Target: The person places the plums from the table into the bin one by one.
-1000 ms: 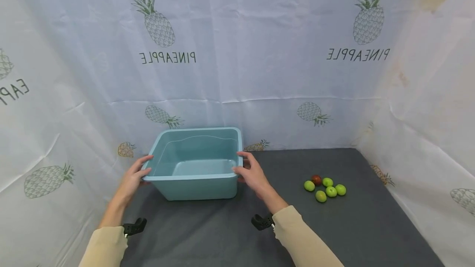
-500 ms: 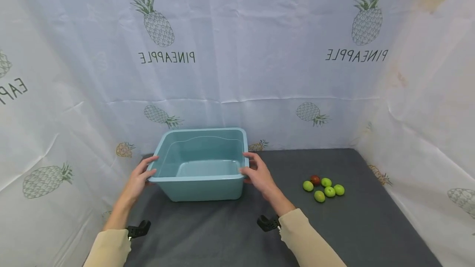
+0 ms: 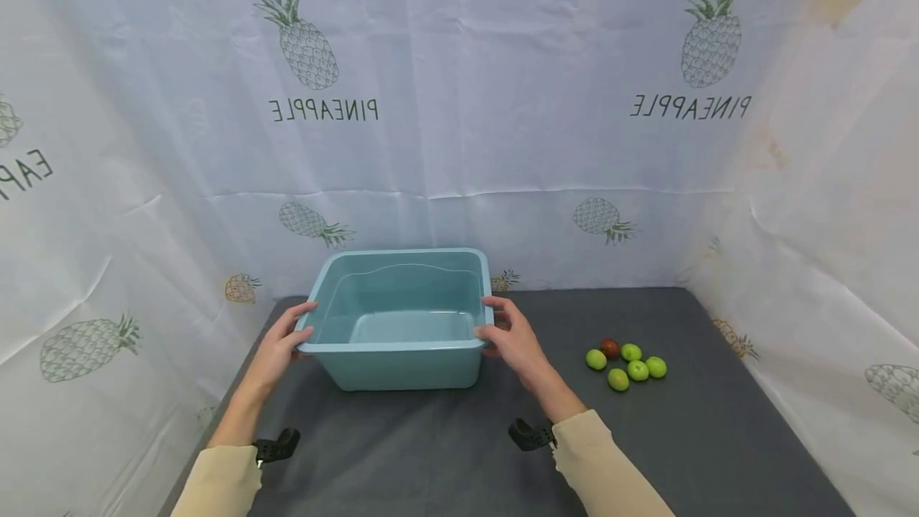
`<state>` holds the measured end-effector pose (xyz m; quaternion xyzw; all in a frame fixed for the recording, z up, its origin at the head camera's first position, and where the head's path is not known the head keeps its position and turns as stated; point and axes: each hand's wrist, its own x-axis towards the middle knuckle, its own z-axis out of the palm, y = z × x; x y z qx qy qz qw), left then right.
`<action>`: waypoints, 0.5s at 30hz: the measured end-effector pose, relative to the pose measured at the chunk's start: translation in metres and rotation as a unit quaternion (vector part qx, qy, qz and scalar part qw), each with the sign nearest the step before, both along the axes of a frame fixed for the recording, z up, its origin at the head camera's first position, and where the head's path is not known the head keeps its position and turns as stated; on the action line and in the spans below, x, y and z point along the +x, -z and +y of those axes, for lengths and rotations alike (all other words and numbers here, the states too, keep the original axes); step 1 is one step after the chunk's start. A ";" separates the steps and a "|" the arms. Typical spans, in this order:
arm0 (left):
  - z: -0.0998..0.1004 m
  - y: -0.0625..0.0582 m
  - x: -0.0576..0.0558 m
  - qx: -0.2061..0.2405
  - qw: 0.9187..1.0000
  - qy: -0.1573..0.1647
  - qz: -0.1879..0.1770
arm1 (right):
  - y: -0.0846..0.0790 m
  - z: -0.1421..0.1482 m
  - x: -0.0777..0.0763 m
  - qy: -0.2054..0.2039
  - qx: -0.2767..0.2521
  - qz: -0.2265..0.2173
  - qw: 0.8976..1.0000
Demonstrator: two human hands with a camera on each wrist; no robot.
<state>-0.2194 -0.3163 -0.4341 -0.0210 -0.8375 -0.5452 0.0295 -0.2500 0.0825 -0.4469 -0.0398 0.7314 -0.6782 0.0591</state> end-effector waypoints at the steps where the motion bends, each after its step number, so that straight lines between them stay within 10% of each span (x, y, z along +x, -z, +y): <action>1: 0.001 0.001 0.000 0.000 1.000 -0.001 0.000 | 0.000 0.001 0.001 0.000 0.001 -0.001 1.000; 15: 0.017 0.002 0.001 -0.007 1.000 0.008 0.009 | -0.005 0.023 0.006 -0.005 0.010 -0.002 1.000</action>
